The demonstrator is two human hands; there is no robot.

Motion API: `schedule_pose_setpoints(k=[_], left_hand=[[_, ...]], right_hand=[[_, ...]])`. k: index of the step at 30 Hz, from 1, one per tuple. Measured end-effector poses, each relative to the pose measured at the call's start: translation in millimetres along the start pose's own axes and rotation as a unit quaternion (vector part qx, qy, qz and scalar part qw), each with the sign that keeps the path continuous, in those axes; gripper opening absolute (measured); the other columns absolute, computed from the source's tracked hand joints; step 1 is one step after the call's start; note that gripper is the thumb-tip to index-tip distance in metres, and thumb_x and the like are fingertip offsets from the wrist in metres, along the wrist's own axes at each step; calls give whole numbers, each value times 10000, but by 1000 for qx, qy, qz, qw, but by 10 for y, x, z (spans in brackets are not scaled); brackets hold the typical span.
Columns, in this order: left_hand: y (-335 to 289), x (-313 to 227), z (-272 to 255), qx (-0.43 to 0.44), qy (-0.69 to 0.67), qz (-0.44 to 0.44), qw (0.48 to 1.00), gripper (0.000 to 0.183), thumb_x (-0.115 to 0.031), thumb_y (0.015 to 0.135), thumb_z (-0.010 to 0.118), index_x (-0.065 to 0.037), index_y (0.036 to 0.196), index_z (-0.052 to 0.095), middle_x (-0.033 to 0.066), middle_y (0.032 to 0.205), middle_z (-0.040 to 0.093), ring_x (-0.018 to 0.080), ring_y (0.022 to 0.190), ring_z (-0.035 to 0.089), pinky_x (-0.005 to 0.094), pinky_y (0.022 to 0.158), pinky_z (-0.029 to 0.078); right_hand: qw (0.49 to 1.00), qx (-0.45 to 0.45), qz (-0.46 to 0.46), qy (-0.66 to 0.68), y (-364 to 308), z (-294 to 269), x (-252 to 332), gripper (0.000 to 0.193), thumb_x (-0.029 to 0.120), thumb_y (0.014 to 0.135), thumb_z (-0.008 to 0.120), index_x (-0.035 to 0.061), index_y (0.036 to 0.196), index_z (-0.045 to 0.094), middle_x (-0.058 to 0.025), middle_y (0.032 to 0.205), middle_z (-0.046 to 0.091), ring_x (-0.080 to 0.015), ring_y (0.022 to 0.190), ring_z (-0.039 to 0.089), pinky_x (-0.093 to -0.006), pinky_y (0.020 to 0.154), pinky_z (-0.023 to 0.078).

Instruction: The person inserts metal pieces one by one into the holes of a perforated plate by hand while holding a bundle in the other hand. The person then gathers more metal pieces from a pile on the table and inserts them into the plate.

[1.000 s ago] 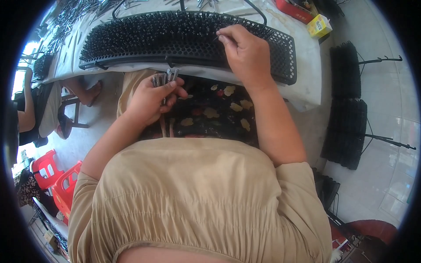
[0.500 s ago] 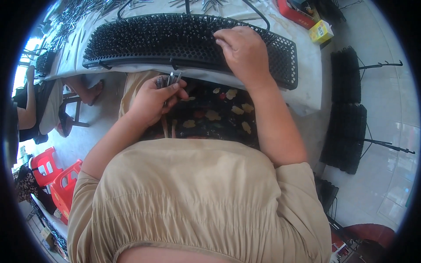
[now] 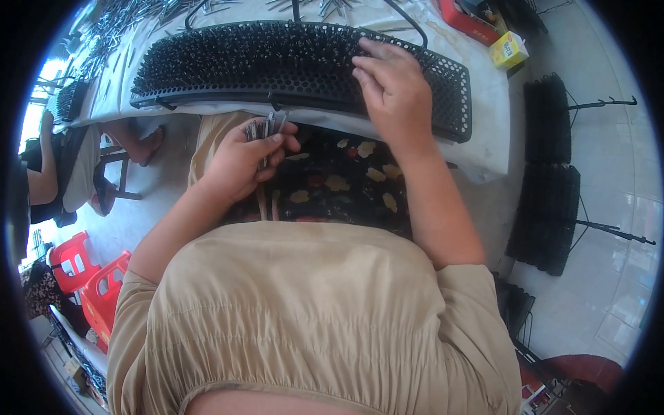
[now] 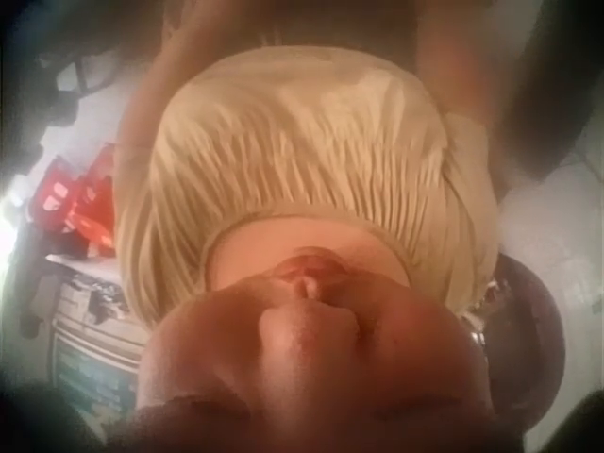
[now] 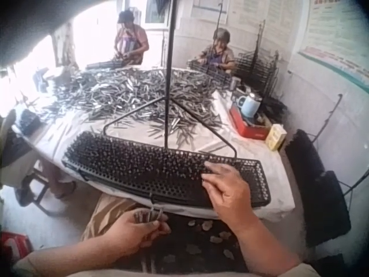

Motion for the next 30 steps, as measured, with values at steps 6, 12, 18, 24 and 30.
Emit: schedule_pose_setpoints(k=[6,12,18,24,30], left_hand=[[-15,42,58,74,-1,25,997,146,-111,991,550,-21,1096,598,69,846,677,61,568,479,197,486,383],[-66,30,71,110,87,-8,990,172,-159,993,574,-31,1103,607,67,875,709,41,556,488,194,494,389],[-58,-11,145,14,91,-13,996,187,-167,1006,543,-22,1107,603,64,957,720,46,582,511,180,486,383],[-20,66,121,16,77,13,997,169,-142,1005,530,-15,1099,591,58,965,719,51,617,533,189,471,382],[-13,99,152,12,61,-5,998,157,-135,997,542,-9,1078,588,66,949,718,57,616,525,193,472,384]], right_hand=[[747,211,362,517,-328,267,637,238,56,855,715,-53,1065,685,-71,857,701,-100,678,642,-241,605,511],[646,279,420,573,-296,176,734,220,-6,892,670,-44,1109,673,-67,917,682,-102,723,632,-225,645,516],[700,151,410,564,-390,302,697,171,28,886,682,-39,1044,686,-72,892,703,-94,727,635,-229,603,528],[688,64,445,570,-336,258,696,153,-13,911,651,-33,1063,661,-74,956,700,-101,857,647,-222,754,536],[758,150,400,492,-323,234,635,302,-14,912,651,-24,1208,591,-106,968,705,-111,859,659,-230,752,540]])
Point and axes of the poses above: each hand's wrist, its own y-axis towards the middle knuckle, its own z-axis out of the palm, x = y × z, the point moved 3 cm from there along y, towards the middle knuckle
